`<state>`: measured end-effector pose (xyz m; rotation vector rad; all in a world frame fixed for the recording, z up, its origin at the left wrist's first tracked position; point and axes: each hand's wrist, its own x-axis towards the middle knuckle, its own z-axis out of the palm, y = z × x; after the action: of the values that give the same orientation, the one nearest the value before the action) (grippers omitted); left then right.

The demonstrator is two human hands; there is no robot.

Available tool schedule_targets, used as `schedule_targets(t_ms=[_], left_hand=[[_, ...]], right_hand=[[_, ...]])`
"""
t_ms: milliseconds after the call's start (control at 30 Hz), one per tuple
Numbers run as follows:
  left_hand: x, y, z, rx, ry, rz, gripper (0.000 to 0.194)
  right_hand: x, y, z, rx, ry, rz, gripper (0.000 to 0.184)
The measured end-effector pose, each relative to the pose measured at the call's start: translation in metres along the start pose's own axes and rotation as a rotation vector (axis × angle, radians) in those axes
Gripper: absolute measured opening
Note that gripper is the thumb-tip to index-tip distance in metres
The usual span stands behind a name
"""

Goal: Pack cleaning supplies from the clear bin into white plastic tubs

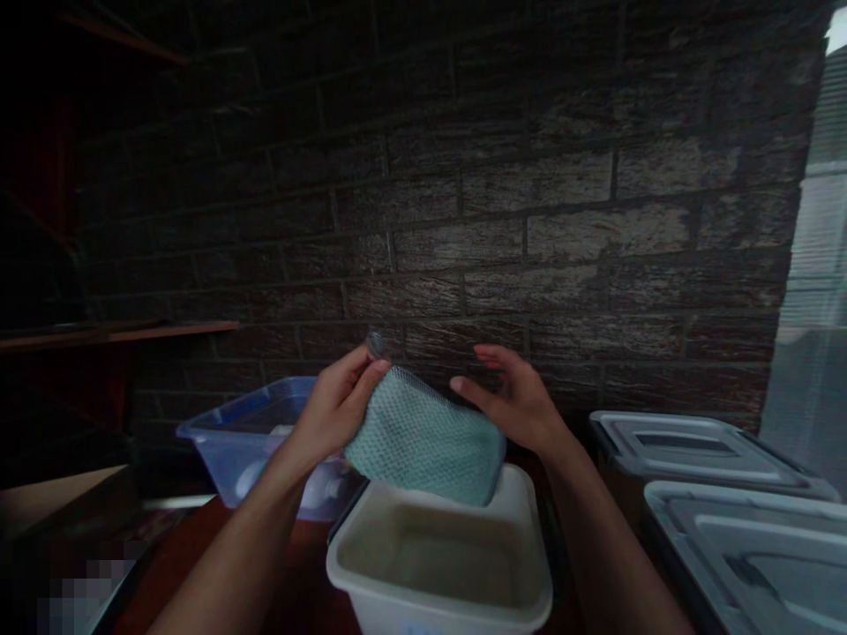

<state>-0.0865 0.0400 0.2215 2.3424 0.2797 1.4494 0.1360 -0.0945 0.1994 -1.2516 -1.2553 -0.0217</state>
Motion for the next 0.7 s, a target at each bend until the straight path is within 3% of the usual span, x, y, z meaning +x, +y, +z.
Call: schedule_targets(t_ms=[67,100,133,200,267,367,500,600,700], left_hand=[[-0.008,0.021,0.004,-0.042,-0.205,0.056,0.024],[-0.012,0.03,0.005,-0.069,-0.287,0.076,0.022],[-0.015,0.037,0.007,-0.096,-0.34,0.086,0.02],[-0.019,0.044,0.009,-0.146,-0.356,0.038,0.017],[-0.017,0.041,0.009,-0.243,-0.299,-0.081,0.027],[-0.01,0.027,0.005,-0.516,-0.267,-0.268,0.046],[-0.004,0.014,0.003,-0.724,-0.202,-0.34,0.029],[-0.004,0.015,0.005,-0.714,-0.121,-0.333,0.019],[-0.006,0.019,0.005,-0.655,-0.038,-0.339,0.018]], right_hand=[[-0.01,-0.02,0.007,0.105,-0.285,-0.041,0.077],[-0.015,-0.029,0.011,0.165,-0.436,-0.054,0.075],[-0.019,-0.036,0.016,0.208,-0.573,-0.047,0.062],[-0.024,-0.043,0.022,0.251,-0.689,0.001,0.033],[-0.024,-0.042,0.022,0.268,-0.666,0.053,0.024],[-0.02,-0.036,0.016,0.347,-0.505,0.121,0.025],[-0.015,-0.033,0.011,0.387,-0.388,0.107,0.026],[-0.016,-0.032,0.016,0.327,-0.307,0.017,0.024],[-0.018,-0.035,0.017,0.304,-0.204,0.029,0.024]])
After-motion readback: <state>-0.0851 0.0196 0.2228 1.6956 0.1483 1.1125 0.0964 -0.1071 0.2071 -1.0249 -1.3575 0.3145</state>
